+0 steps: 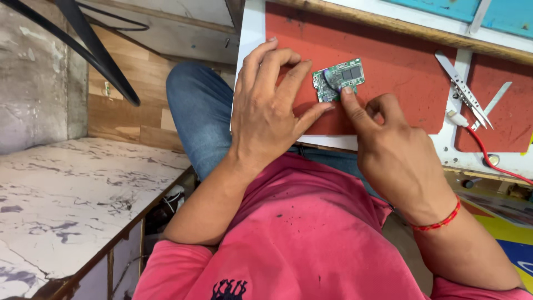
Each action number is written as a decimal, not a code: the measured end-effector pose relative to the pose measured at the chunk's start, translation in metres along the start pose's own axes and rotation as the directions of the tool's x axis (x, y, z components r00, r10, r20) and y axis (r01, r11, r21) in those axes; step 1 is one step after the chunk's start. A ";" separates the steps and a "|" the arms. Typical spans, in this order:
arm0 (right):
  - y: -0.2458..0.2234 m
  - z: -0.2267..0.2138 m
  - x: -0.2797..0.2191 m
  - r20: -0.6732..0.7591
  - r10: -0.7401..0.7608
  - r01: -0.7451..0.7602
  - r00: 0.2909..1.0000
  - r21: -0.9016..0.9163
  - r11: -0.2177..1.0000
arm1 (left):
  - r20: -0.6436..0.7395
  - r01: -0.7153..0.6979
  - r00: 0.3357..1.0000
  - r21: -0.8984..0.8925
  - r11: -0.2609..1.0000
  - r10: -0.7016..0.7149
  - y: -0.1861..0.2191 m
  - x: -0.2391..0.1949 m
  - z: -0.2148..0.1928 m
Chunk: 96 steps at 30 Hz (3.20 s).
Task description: The person uses a hot air gun to blow air onto a small circuit board, then scrubs the board with a toothbrush. The person repeatedly scrubs different areas of the board while holding it steady on a red mat.
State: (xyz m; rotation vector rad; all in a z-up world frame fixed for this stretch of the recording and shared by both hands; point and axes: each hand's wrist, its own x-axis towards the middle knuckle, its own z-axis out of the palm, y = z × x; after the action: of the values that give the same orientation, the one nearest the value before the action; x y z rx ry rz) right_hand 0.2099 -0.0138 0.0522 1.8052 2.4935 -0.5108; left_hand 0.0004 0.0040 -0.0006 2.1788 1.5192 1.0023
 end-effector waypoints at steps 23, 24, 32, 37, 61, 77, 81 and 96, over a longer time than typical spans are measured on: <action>0.005 0.006 0.001 -0.106 -0.057 0.063 0.993 0.060 0.996 | 0.027 -0.011 1.000 0.016 1.000 0.010 0.001 0.002 -0.002; 0.005 0.005 0.002 -0.114 -0.063 0.071 0.992 0.067 0.995 | 0.025 -0.013 1.000 0.011 1.000 0.013 0.002 0.002 -0.003; 0.024 0.001 -0.007 -0.099 -0.062 0.068 0.993 0.054 0.996 | 0.072 -0.027 0.997 -0.002 1.000 0.027 0.003 0.007 -0.007; 0.029 0.000 -0.006 -0.077 -0.085 0.089 0.993 0.050 0.995 | 0.075 -0.093 0.993 0.093 0.991 0.086 0.008 0.005 -0.005; 0.032 -0.008 -0.002 -0.107 -0.217 0.224 0.970 0.056 0.973 | 0.120 -0.098 0.990 0.164 0.982 0.079 0.015 0.004 0.000; 0.015 -0.012 0.004 -0.112 -0.016 0.015 0.994 -0.010 1.000 | 0.094 -0.081 0.993 0.082 0.993 0.073 0.012 0.008 -0.001; 0.010 -0.010 0.005 -0.007 -0.181 0.181 0.984 0.092 0.979 | 0.084 -0.052 0.995 0.032 0.998 0.050 0.008 0.007 -0.003; 0.010 -0.012 0.001 -0.032 -0.054 0.058 0.998 0.111 0.992 | 0.076 -0.026 0.997 0.042 0.999 0.023 0.008 0.003 0.000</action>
State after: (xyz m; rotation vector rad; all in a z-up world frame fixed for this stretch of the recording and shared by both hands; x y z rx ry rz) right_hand 0.2212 -0.0072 0.0613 1.7959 2.5903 -0.6444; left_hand 0.0061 0.0033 0.0051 2.2429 1.4966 0.8922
